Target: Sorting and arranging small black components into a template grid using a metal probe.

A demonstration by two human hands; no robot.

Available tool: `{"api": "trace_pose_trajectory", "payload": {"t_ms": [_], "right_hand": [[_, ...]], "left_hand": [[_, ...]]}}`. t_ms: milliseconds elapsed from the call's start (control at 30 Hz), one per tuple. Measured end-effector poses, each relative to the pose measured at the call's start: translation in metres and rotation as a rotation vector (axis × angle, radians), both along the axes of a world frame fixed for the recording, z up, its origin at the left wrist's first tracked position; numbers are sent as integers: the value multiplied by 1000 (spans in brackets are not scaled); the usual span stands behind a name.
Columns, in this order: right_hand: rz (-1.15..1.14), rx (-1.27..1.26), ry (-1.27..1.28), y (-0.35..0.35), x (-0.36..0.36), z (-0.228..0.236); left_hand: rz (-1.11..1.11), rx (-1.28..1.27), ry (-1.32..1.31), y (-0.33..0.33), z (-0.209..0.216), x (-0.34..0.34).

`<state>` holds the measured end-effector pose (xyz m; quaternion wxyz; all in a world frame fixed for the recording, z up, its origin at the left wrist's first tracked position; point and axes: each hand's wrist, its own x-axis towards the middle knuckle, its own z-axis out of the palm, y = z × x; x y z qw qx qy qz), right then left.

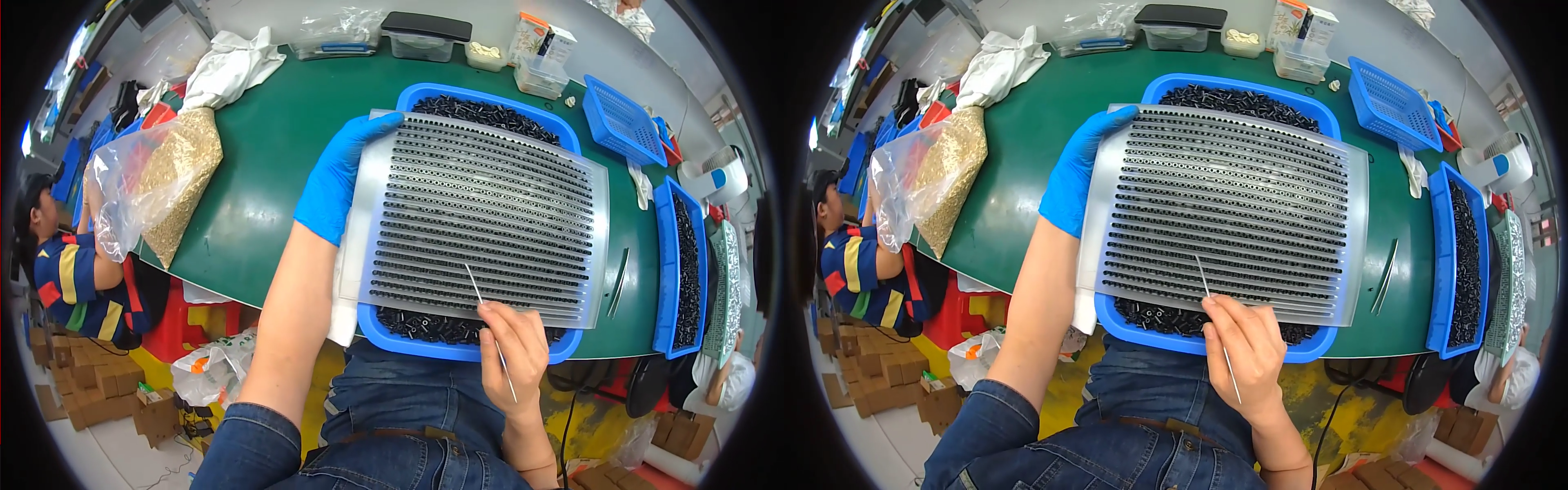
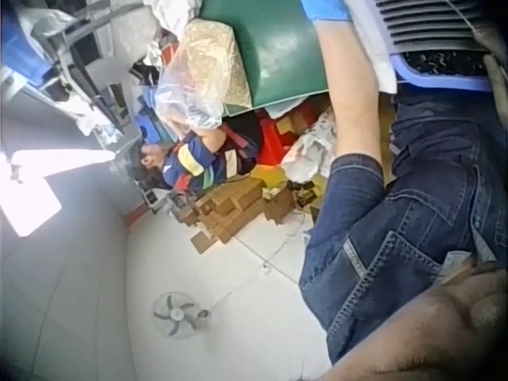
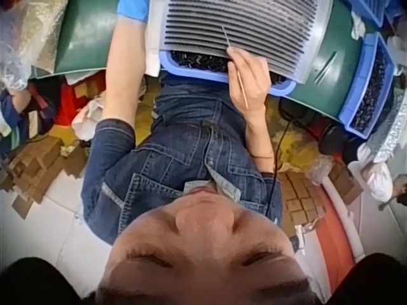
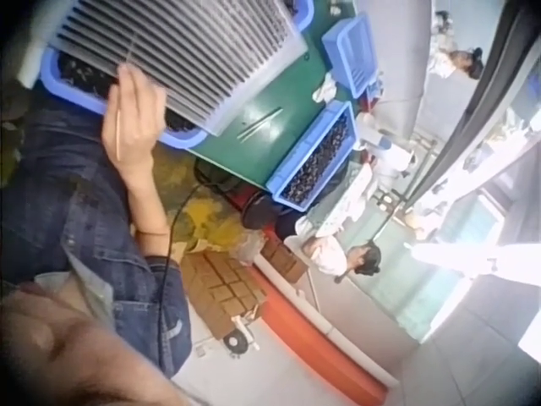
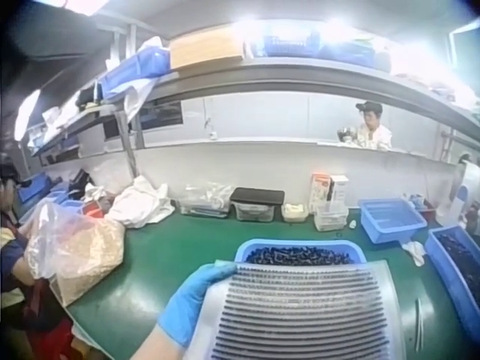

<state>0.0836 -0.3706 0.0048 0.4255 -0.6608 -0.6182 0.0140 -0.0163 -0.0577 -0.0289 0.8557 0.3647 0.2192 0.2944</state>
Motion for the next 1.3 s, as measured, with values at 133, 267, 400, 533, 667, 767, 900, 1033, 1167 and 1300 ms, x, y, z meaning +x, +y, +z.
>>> {"api": "trace_pose_trajectory", "payload": {"t_ms": [133, 267, 400, 533, 667, 767, 900, 1033, 1167, 1300], "right_hand": [[17, -9, 5, 6, -4, 0], [8, 13, -7, 7, -7, 4], [39, 3, -21, 15, -10, 3], [120, 36, 2, 24, -22, 3], [188, 17, 4, 34, -38, 3], [215, -17, 14, 38, -46, 1], [216, -31, 16, 40, -48, -1], [213, -14, 35, 40, -45, -3], [177, -16, 74, 36, -42, -1], [154, -39, 93, 30, -36, -1]], "left_hand": [[5, 4, -8, 1, 1, 0], [3, -5, 4, 1, 0, -2], [5, 4, 9, 3, -3, 0], [-5, 16, 19, 3, -1, -2], [-13, -2, 15, 0, 1, -3], [-39, 6, 25, 4, 0, -2], [-31, 22, 20, 0, 2, -2], [-47, 30, 14, 5, -2, -3], [-51, 40, 32, 6, -1, -4], [-57, 21, -5, 5, -2, -1]]}}
